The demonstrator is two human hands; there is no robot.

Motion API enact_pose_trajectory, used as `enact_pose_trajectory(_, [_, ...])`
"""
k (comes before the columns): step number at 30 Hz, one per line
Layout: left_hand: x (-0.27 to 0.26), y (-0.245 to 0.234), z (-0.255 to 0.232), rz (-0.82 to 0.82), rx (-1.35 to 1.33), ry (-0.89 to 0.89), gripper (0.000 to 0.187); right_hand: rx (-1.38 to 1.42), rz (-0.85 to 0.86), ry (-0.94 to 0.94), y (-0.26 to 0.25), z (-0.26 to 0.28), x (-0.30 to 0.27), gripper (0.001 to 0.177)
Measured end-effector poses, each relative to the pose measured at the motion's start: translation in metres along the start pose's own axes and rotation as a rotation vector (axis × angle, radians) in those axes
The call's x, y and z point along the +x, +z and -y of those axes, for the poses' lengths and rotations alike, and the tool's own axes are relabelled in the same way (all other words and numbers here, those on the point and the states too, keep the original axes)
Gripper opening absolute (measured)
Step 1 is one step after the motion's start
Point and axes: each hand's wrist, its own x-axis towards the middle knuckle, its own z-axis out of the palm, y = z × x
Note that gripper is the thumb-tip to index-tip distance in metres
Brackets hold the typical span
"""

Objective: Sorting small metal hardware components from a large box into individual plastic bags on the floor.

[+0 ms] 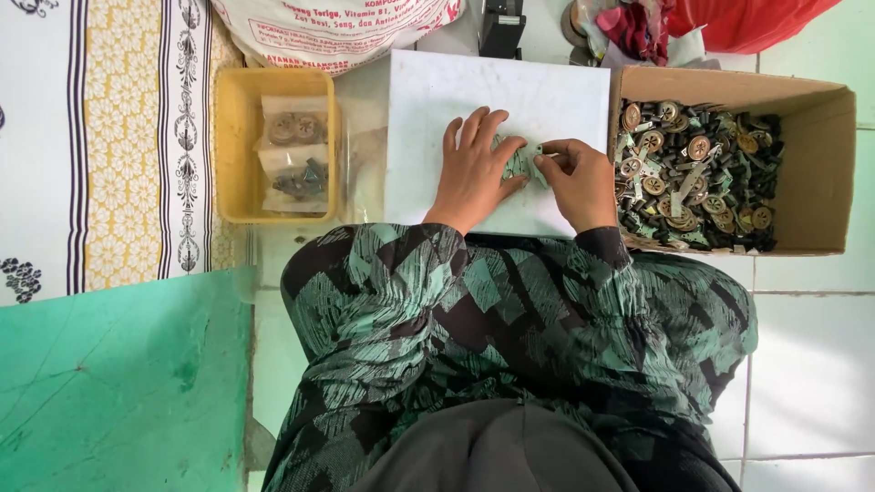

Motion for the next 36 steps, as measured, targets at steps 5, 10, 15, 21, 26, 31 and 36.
enact_pose_trajectory(5, [-0.001,0.01,0.004,-0.022,-0.023,-0.013,0.053,-0.061,-0.049,-0.02,0.004,0.017,-0.006,0.022])
enact_pose_trajectory(10, [-0.001,0.017,0.007,-0.035,0.003,0.014,0.049,-0.072,-0.06,-0.075,0.005,0.014,-0.01,0.024])
enact_pose_trajectory(15, [-0.001,0.021,0.011,-0.036,0.014,0.032,0.05,-0.062,-0.08,-0.169,0.01,0.006,-0.008,0.026])
enact_pose_trajectory(21, [-0.002,0.011,0.004,-0.026,-0.017,0.011,0.052,-0.044,-0.072,-0.215,0.01,-0.003,-0.008,0.026])
enact_pose_trajectory(26, [-0.019,-0.027,-0.02,-0.002,-0.109,-0.061,0.047,0.028,-0.003,-0.187,0.002,-0.014,-0.005,0.025])
enact_pose_trajectory(31, [-0.063,-0.077,-0.041,-0.031,-0.335,-0.113,0.035,0.093,0.076,-0.154,-0.01,0.001,-0.005,0.029])
enact_pose_trajectory(36, [-0.094,-0.065,-0.027,-0.154,-0.319,-0.2,0.016,-0.185,0.02,-0.229,-0.011,0.05,-0.001,0.022])
